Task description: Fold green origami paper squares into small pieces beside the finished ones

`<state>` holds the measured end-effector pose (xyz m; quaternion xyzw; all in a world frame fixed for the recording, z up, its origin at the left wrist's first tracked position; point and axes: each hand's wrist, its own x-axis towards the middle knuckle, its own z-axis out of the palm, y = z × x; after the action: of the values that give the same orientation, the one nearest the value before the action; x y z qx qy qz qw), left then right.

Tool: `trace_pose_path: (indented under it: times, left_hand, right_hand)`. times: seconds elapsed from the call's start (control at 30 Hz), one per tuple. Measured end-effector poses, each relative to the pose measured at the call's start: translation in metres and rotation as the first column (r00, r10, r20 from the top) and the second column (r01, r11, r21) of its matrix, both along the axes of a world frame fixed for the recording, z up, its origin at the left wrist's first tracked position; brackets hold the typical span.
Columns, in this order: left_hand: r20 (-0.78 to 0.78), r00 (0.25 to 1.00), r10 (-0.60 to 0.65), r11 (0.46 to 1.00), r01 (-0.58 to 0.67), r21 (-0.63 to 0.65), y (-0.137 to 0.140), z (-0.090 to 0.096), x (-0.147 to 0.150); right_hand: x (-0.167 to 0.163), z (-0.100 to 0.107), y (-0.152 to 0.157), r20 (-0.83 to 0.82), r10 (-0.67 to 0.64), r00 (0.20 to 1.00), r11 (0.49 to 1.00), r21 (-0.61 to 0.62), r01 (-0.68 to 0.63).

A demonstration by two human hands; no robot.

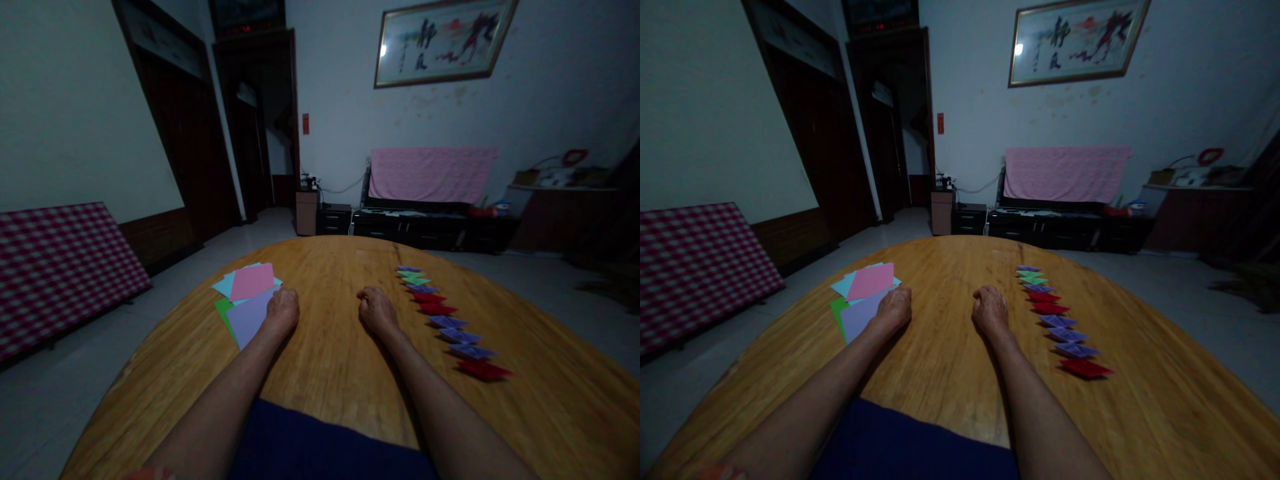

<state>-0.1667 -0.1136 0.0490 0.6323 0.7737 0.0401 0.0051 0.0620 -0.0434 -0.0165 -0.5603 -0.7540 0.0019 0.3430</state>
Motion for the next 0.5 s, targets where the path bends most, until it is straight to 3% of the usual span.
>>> trace_pose_path:
  times: [0.3, 0.4, 0.5]
  left_hand:
    - [0.042, 0.998, -0.050, 0.997, 0.048, 0.065, -0.002, 0.005, 0.004]
    - [0.155, 0.980, -0.123, 0.950, 0.071, 0.305, 0.004, 0.011, 0.005]
    - [0.377, 0.907, -0.188, 0.839, -0.051, 0.542, 0.012, 0.021, -0.002]
  right_hand:
    - [-0.002, 0.003, -0.003, -0.015, -0.009, 1.000, 1.000, -0.011, 0.009]
    - [-0.004, 0.006, -0.006, -0.075, 0.025, 0.997, 1.000, -0.002, -0.025]
    - [-0.007, 0.009, -0.009, -0.143, 0.070, 0.987, 0.997, 0.030, -0.066]
